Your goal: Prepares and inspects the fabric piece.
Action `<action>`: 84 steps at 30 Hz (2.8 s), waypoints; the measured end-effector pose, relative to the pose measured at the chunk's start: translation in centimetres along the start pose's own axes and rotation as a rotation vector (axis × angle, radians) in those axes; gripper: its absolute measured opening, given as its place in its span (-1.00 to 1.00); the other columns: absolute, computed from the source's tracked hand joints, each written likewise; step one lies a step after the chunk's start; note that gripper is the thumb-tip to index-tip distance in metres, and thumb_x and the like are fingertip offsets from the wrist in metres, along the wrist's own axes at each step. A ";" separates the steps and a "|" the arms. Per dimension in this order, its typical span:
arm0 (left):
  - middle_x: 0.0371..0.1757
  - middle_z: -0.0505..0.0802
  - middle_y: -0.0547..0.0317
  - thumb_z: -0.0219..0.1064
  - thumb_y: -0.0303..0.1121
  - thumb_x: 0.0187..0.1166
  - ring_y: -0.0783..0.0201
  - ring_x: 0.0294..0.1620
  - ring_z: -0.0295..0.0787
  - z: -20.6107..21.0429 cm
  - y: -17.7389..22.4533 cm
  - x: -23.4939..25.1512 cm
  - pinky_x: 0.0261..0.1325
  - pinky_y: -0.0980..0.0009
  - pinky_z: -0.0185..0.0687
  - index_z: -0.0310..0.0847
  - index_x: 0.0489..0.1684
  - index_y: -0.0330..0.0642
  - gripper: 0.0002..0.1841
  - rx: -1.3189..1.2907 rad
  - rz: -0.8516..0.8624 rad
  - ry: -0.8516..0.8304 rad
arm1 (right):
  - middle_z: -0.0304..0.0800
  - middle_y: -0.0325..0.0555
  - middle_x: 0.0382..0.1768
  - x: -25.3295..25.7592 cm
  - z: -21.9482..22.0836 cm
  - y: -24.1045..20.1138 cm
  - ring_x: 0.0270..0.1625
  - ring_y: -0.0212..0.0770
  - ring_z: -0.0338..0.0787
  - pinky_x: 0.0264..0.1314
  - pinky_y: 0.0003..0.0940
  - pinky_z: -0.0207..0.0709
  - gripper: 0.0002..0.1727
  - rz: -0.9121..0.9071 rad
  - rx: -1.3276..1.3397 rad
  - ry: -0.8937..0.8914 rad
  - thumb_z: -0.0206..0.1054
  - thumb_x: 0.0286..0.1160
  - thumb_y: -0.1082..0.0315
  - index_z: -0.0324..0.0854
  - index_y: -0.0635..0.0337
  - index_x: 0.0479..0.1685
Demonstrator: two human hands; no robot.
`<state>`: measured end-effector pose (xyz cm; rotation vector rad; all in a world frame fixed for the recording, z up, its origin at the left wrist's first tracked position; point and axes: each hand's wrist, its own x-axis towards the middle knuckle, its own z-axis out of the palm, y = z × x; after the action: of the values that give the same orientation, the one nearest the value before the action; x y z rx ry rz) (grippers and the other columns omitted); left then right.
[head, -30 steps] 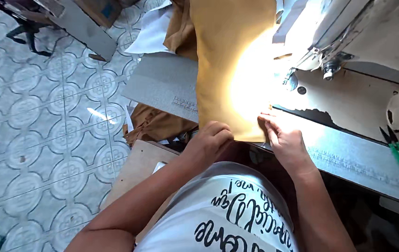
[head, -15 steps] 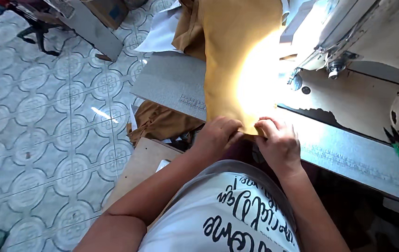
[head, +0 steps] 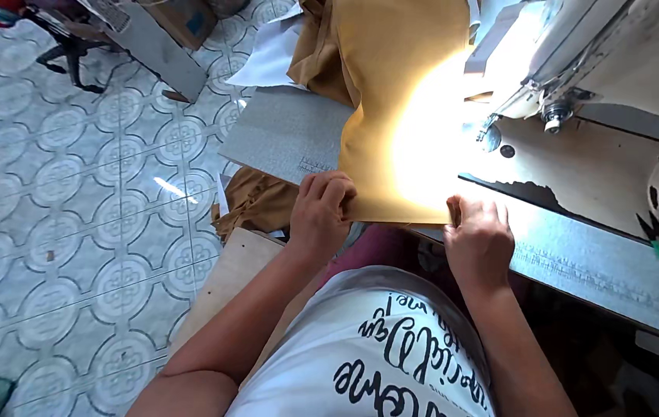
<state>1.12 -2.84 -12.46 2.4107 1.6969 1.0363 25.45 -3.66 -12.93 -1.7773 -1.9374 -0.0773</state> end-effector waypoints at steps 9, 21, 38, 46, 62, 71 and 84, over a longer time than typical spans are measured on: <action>0.03 0.78 -0.15 0.51 -0.67 0.18 -0.06 0.11 0.77 0.3 1.3 0.3 0.15 0.02 0.74 0.61 -0.15 -0.32 -0.70 -0.157 -0.033 -0.107 | 0.90 -0.38 -0.24 1.2 -1.8 2.5 -0.16 -0.47 0.86 0.03 -0.45 0.78 -0.75 0.247 1.657 -0.424 0.33 0.66 0.01 0.84 -0.09 -0.16; -0.19 0.88 0.37 0.34 -0.11 0.65 0.51 -0.19 0.83 -0.2 0.1 0.5 -0.05 0.47 0.81 0.69 0.16 0.26 -0.79 -1.793 -0.422 -0.535 | 0.86 -0.16 -0.01 1.5 0.4 1.6 -0.03 -0.30 0.88 0.00 -0.29 0.82 -0.55 0.525 1.985 -0.538 0.30 0.67 -0.03 0.60 -0.02 0.40; 0.07 0.87 0.18 0.21 -0.24 0.75 0.30 0.08 0.86 0.2 1.2 0.3 0.07 0.32 0.83 0.73 0.16 0.15 -0.80 -2.189 -0.536 -0.424 | 0.84 -0.26 0.00 -0.9 -1.8 0.2 -0.04 -0.40 0.85 -0.03 -0.44 0.80 -0.27 0.235 1.266 -0.327 0.51 0.14 0.42 0.53 0.00 0.51; 0.06 0.88 0.20 0.28 -0.26 0.70 0.33 0.07 0.85 -0.4 1.6 -0.4 0.12 0.34 0.81 0.76 0.13 0.14 -0.81 -2.092 -0.574 -0.514 | 0.77 0.05 0.00 -1.1 -0.6 -0.1 -0.01 0.01 0.79 -0.03 -0.02 0.69 -0.50 0.095 0.425 -0.034 0.61 0.21 0.40 0.75 0.04 0.26; -0.10 0.90 0.31 0.54 -0.54 0.28 0.47 -0.16 0.87 -0.9 3.2 -1.1 -0.06 0.48 0.84 0.54 0.34 -0.06 -0.43 -0.899 -0.347 -0.346 | 0.66 -0.29 -0.11 -0.9 -2.4 0.5 -0.10 -0.54 0.67 -0.05 -0.65 0.59 -0.48 0.295 0.854 0.168 0.51 0.17 0.50 0.61 0.19 0.25; 0.24 0.68 -0.02 0.63 -0.54 0.11 0.21 0.31 0.64 0.3 2.4 -0.9 0.31 0.26 0.65 0.48 0.18 -0.20 -0.41 -0.449 -0.178 0.035 | 0.69 -0.04 -0.05 -1.8 -1.8 0.7 -0.08 -0.39 0.66 -0.03 -0.57 0.55 -0.47 0.238 0.605 0.184 0.48 0.12 0.55 0.64 0.29 0.24; 0.32 0.64 0.31 0.18 -0.30 0.77 0.20 0.67 0.30 1.4 3.0 -2.3 0.76 0.12 0.16 0.67 -0.21 0.19 -0.83 -0.485 0.324 -0.020 | 0.92 0.00 -0.21 -2.1 -1.0 0.7 -0.09 -0.01 0.89 0.03 -0.13 0.70 -0.69 0.103 0.130 0.356 0.35 0.45 0.50 0.76 0.28 0.17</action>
<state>3.89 -5.51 -13.53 2.3827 0.9144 1.2711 26.46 -5.88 -13.06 -1.6465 -1.5621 -0.2122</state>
